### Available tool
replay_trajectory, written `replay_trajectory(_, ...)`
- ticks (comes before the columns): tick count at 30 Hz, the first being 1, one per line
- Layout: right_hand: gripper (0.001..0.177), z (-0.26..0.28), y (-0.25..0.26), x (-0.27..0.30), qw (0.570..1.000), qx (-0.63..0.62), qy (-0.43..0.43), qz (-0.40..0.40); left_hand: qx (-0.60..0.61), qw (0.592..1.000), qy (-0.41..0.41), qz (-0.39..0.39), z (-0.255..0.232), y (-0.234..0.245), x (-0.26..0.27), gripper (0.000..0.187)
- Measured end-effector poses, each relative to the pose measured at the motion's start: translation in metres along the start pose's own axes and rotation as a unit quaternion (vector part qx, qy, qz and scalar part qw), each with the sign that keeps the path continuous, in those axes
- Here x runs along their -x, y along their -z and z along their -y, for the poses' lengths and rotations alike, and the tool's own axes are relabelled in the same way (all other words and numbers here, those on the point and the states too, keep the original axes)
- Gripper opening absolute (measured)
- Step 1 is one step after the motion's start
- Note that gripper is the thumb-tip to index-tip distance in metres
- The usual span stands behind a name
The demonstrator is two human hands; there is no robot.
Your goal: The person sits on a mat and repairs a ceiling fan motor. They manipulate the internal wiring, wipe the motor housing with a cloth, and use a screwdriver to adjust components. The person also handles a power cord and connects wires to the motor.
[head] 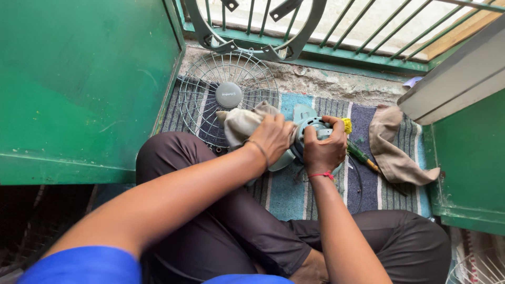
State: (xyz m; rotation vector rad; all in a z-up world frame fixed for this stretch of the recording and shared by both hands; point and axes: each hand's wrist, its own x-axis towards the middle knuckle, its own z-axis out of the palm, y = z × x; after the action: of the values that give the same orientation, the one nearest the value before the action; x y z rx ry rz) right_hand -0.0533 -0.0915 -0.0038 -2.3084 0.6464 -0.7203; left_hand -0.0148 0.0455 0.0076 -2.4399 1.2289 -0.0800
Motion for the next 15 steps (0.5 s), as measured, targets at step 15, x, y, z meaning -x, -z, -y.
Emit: replay_trajectory(15,0.031,-0.005,0.014,-0.027,0.988,-0.013,0.118,0.1,0.196,0.967,0.099,-0.132,0.013,-0.017,-0.034,0.029)
